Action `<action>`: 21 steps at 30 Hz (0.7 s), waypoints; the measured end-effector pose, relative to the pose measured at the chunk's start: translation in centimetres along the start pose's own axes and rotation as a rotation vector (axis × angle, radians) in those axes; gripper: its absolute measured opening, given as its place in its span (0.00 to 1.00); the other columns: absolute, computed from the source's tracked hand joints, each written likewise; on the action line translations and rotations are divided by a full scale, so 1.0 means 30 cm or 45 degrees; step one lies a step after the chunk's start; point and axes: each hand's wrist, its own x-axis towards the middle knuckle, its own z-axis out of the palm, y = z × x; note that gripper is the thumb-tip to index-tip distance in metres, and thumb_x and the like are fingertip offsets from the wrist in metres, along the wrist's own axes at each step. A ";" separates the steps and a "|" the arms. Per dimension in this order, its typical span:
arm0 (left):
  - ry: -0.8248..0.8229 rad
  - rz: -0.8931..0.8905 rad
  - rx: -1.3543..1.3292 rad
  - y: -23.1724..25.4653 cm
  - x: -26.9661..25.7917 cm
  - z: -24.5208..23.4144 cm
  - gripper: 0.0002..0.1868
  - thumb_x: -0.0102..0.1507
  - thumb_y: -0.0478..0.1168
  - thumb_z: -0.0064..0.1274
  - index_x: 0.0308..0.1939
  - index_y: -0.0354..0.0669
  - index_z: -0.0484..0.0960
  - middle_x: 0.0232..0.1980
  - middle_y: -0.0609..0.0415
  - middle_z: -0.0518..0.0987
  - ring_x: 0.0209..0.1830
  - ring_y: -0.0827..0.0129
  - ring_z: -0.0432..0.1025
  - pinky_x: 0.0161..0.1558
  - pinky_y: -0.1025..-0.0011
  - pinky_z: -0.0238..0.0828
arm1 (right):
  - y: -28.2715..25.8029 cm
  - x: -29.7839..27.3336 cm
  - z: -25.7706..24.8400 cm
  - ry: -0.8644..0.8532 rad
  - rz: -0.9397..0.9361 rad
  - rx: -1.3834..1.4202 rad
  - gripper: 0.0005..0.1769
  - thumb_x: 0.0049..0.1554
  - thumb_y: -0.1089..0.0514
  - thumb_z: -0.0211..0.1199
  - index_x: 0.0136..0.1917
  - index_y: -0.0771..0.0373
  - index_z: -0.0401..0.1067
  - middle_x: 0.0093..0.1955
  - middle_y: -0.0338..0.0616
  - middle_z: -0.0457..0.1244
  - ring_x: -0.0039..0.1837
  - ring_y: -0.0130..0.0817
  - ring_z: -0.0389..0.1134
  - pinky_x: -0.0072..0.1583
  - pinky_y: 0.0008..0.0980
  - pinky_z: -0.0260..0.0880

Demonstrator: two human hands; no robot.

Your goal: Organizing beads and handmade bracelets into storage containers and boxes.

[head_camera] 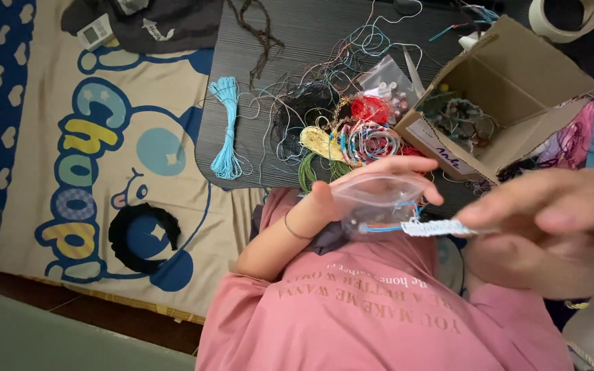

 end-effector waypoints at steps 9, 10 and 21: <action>-0.190 -0.016 0.282 0.101 0.010 0.047 0.62 0.48 0.61 0.71 0.78 0.44 0.55 0.62 0.48 0.77 0.64 0.66 0.74 0.70 0.66 0.71 | -0.091 0.060 0.102 0.219 0.232 0.204 0.05 0.53 0.50 0.64 0.40 0.50 0.74 0.33 0.28 0.70 0.31 0.18 0.78 0.39 0.19 0.89; -0.189 -0.018 0.282 0.104 0.009 0.050 0.62 0.48 0.61 0.71 0.78 0.44 0.55 0.62 0.48 0.77 0.64 0.66 0.74 0.70 0.66 0.71 | -0.099 0.062 0.118 0.220 0.232 0.206 0.05 0.53 0.50 0.64 0.40 0.50 0.74 0.33 0.28 0.70 0.31 0.18 0.78 0.39 0.19 0.89; -0.165 -0.062 0.499 0.168 0.010 0.077 0.69 0.44 0.65 0.70 0.80 0.45 0.51 0.66 0.53 0.76 0.67 0.66 0.75 0.71 0.68 0.73 | -0.071 0.108 0.051 -0.150 0.036 -0.021 0.28 0.54 0.65 0.66 0.65 0.49 0.64 0.60 0.52 0.71 0.28 0.13 0.70 0.35 0.12 0.80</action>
